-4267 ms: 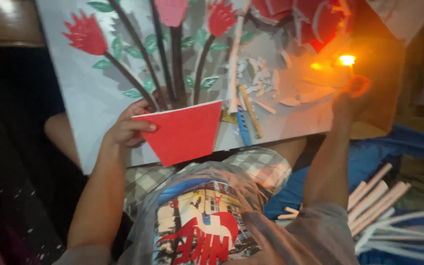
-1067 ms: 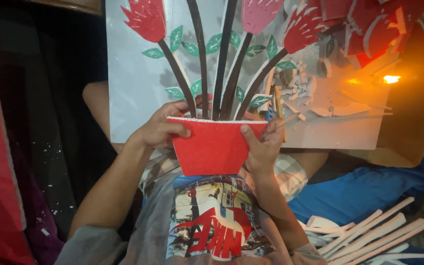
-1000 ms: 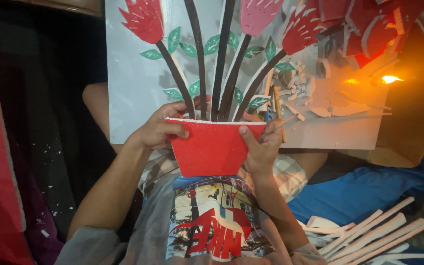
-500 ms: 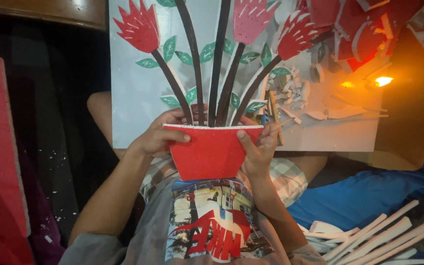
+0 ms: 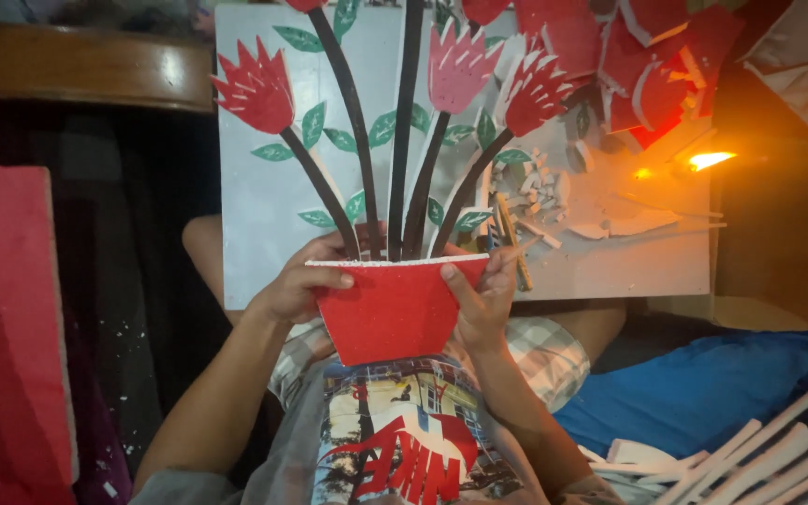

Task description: Assembling a 3D paper flower art piece by attaching a red paper pot and adjusting the flower stems.

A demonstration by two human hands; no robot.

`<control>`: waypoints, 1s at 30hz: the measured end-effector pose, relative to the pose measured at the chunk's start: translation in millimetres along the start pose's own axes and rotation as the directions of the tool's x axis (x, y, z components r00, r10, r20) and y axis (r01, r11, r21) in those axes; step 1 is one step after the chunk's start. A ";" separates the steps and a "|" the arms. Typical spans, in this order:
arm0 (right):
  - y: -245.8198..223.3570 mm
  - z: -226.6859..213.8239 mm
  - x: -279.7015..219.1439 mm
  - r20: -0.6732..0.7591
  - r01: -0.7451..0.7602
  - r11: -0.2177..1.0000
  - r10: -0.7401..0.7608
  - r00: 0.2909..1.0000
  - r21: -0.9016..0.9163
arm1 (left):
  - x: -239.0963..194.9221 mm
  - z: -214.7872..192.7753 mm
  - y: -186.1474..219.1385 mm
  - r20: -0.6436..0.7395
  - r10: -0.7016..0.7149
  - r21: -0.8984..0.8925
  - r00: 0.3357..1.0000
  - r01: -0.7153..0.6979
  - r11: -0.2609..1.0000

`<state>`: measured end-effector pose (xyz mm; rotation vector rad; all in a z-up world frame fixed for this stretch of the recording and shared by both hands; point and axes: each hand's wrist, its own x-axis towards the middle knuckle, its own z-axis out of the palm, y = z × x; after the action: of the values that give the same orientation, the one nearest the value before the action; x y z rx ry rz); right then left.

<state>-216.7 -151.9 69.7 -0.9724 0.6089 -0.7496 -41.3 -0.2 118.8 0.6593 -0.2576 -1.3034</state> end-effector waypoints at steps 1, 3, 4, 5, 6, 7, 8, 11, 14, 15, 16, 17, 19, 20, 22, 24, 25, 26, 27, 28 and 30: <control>-2.6 2.2 -0.4 0.000 0.005 1.000 -0.005 1.000 0.005 | 0.5 1.9 1.4 0.003 0.000 0.006 1.000 0.000 1.000; -7.6 6.3 -1.1 -0.003 0.012 1.000 -0.012 1.000 -0.016 | 1.5 5.1 3.9 -0.015 -0.018 0.000 1.000 0.018 1.000; -9.6 8.1 0.0 -0.003 0.017 1.000 -0.017 1.000 -0.013 | 1.3 5.1 3.1 -0.012 -0.017 0.005 1.000 0.017 1.000; -12.1 9.5 1.1 0.002 -0.004 1.000 0.004 1.000 -0.008 | 1.4 5.2 1.9 -0.023 -0.004 -0.001 1.000 0.004 1.000; -14.3 11.0 2.2 0.007 -0.025 1.000 0.025 1.000 -0.002 | 1.4 5.2 0.7 -0.035 0.009 -0.006 0.999 -0.009 1.000; -11.5 9.5 3.8 0.009 -0.020 1.000 0.020 1.000 -0.001 | 1.3 4.2 0.1 -0.031 0.011 -0.004 0.999 -0.011 1.000; -8.4 8.3 5.4 0.010 -0.028 1.000 0.028 1.000 -0.001 | 1.3 2.8 -0.3 -0.030 0.020 -0.016 0.999 -0.020 1.000; -2.0 8.3 8.1 0.018 -0.047 0.999 0.047 0.999 -0.013 | -3.2 3.9 -1.7 -0.069 0.026 -0.015 0.997 -0.027 1.000; -0.1 11.2 10.5 0.030 -0.068 0.997 0.069 0.997 -0.048 | -6.1 -2.2 -5.5 -0.104 0.032 0.014 0.994 -0.031 0.999; -0.5 10.7 10.3 0.032 -0.083 0.994 0.086 0.996 -0.071 | -6.4 -5.4 -8.9 -0.103 0.038 0.026 0.994 -0.035 0.999; 5.9 2.3 15.4 0.032 -0.081 0.994 0.084 0.996 -0.075 | -8.3 -15.3 -15.6 -0.101 0.040 0.023 0.994 -0.037 0.999; 11.9 -6.8 19.9 0.017 -0.012 0.989 0.015 1.000 -0.150 | -9.8 -25.1 -22.9 -0.179 0.052 0.034 0.983 -0.046 0.998; 13.1 -24.5 25.8 0.005 0.059 0.971 -0.060 0.998 -0.230 | -9.6 -30.1 -26.0 -0.249 0.062 0.042 0.966 -0.053 0.998; 8.4 -33.0 26.9 -0.016 0.142 0.910 -0.161 0.987 -0.390 | -8.3 -25.3 -21.9 -0.266 0.061 0.050 0.962 -0.049 0.998; -2.7 -38.0 29.1 -0.022 0.206 0.813 -0.259 0.965 -0.545 | -8.8 -16.6 -17.4 -0.285 0.056 0.053 0.957 -0.043 0.998; -16.8 -34.0 32.5 0.056 0.277 0.758 -0.304 0.951 -0.590 | -7.5 -9.1 -18.0 -0.268 0.050 0.074 0.962 -0.032 0.997; -16.9 -24.4 36.3 0.052 0.276 0.754 -0.307 0.950 -0.595 | -7.0 -10.4 -23.7 -0.263 0.046 0.070 0.964 -0.028 0.997; -17.2 -15.0 39.9 0.115 0.307 0.737 -0.301 0.947 -0.602 | -6.8 -11.3 -29.4 -0.267 0.032 0.064 0.963 -0.016 0.998; -16.3 -4.1 43.8 0.179 0.339 0.722 -0.291 0.940 -0.604 | -7.9 -12.6 -34.0 -0.275 0.021 0.061 0.961 -0.004 0.998; -17.0 6.3 46.6 0.177 0.338 0.721 -0.292 0.940 -0.606 | -6.4 -5.7 -34.6 -0.273 0.019 0.060 0.962 -0.003 0.998; -16.6 29.8 53.6 0.201 0.357 0.730 -0.296 0.934 -0.583 | -4.2 6.7 -33.2 -0.309 -0.009 0.030 0.951 0.019 0.999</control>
<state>-166.9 -185.2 90.9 -1.7512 0.6157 -0.8262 -72.7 -2.0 105.6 0.8833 -0.0183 -1.1917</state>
